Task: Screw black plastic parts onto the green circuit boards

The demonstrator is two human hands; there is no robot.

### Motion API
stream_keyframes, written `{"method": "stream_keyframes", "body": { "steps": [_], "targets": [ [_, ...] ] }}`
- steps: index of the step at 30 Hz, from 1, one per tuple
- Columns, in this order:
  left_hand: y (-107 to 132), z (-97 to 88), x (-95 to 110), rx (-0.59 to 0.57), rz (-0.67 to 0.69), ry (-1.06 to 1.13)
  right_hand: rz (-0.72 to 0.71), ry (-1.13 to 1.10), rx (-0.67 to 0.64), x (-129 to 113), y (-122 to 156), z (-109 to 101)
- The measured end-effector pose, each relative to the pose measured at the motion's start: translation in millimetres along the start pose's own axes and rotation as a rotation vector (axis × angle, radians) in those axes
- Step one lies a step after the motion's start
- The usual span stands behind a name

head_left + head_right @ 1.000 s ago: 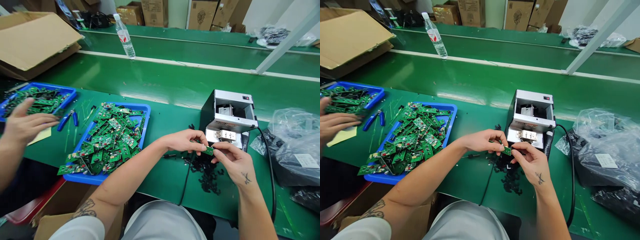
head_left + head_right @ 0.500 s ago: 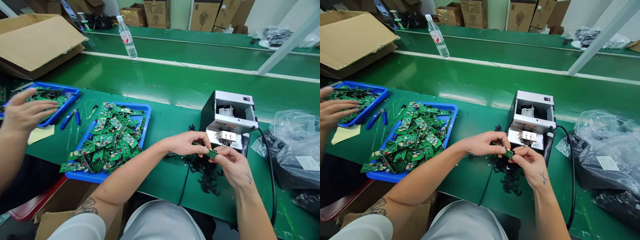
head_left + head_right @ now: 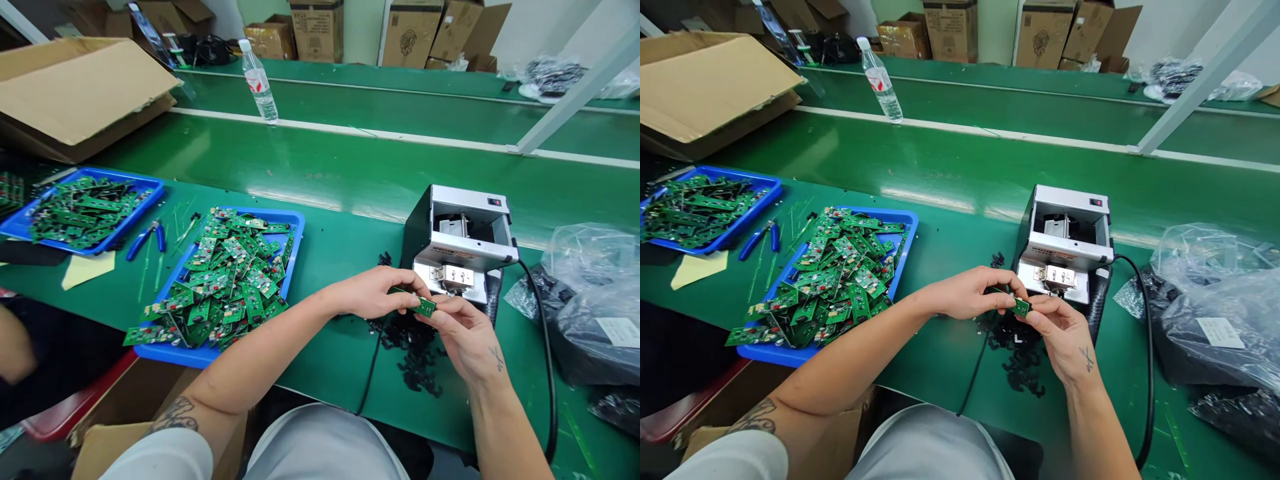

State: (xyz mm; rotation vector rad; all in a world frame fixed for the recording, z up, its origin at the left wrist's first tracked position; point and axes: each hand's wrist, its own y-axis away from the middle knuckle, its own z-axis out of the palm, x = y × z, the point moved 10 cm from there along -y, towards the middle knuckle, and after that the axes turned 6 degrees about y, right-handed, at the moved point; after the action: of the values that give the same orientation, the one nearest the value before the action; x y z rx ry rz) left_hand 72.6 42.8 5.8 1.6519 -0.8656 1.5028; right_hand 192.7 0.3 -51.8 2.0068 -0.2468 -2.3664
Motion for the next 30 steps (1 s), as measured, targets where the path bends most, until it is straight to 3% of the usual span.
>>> {"method": "stream_keyframes", "body": {
  "steps": [24, 30],
  "targets": [
    [-2, 1.7, -6, 0.031, -0.070, 0.112, 0.044, 0.113, -0.006, 6, 2, -7],
    [-1, -2.9, -9, 0.103, -0.088, 0.072, 0.058, 0.215, 0.005, 7, 2, -11]
  ]
}}
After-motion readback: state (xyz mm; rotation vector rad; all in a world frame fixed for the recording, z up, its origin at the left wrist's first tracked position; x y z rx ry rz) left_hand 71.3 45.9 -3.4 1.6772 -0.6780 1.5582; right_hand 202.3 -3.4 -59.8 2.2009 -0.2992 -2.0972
